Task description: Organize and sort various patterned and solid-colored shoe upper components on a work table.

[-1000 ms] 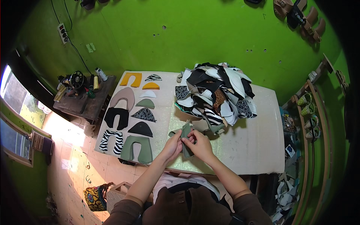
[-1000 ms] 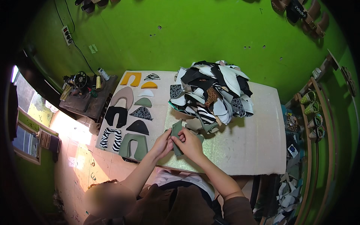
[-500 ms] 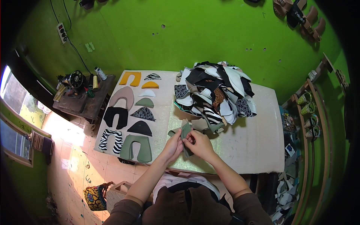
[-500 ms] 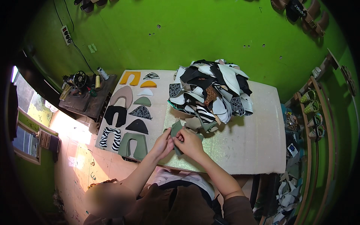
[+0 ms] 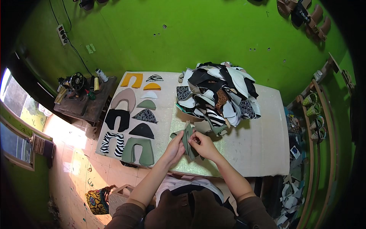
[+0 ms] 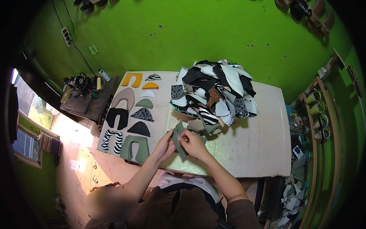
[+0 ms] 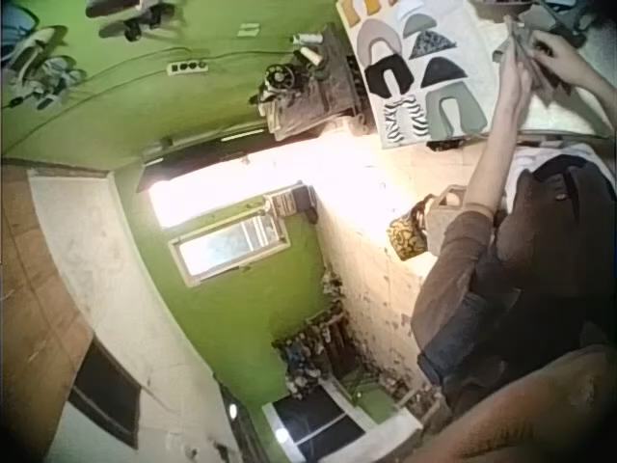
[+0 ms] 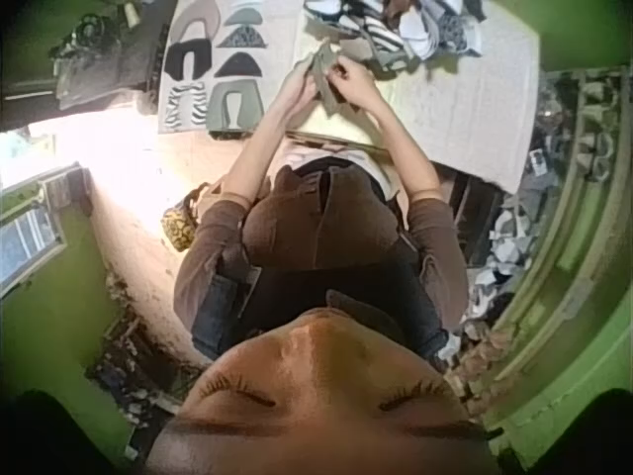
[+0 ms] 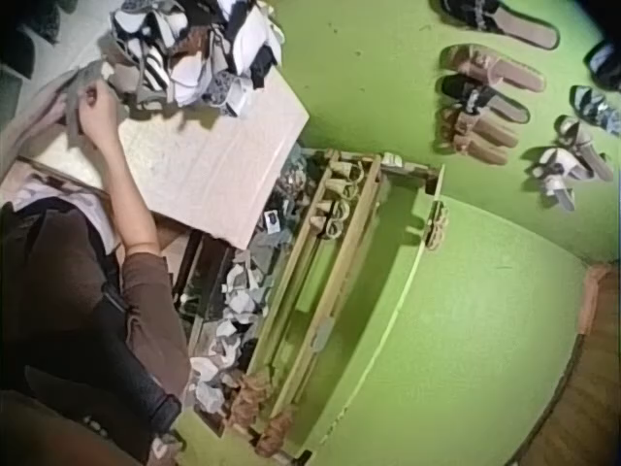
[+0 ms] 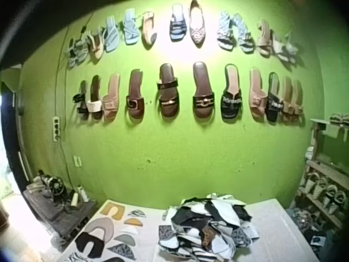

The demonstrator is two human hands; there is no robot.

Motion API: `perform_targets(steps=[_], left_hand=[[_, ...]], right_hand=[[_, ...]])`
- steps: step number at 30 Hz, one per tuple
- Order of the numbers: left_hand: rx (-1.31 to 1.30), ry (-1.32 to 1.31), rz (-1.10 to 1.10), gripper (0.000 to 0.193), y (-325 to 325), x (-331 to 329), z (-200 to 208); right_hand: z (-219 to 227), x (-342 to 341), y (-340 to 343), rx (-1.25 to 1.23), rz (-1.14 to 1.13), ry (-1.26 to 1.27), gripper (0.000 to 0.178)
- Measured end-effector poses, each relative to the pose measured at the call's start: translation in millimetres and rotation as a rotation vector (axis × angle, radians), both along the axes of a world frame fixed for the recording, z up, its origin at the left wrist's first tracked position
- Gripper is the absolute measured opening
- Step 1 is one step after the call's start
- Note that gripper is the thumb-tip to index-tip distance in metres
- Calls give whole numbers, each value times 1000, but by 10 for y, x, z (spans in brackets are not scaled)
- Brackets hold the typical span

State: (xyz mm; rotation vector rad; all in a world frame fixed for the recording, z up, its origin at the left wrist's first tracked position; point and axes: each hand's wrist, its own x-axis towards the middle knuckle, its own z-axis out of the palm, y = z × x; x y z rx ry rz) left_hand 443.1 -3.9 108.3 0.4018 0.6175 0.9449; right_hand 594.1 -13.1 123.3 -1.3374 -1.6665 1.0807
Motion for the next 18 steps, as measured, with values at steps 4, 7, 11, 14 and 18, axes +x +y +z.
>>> perform_targets(steps=[4,7,11,14,18], left_hand=[[93,86,-21,37,-13,-6,99],[115,131,-38,34,-12,2,90],[159,170,-56,33,-14,28,78],[127,137,-73,32,-5,21,94],[56,78,-16,32,23,-4,3]], right_hand=[[-26,74,27,-127,36,150,14],[-109,121,53,-146,74,192,15],[-118,157,54,-181,92,223,15],[-129,163,52,-172,76,243,14],[-66,136,41,-86,-23,151,18]])
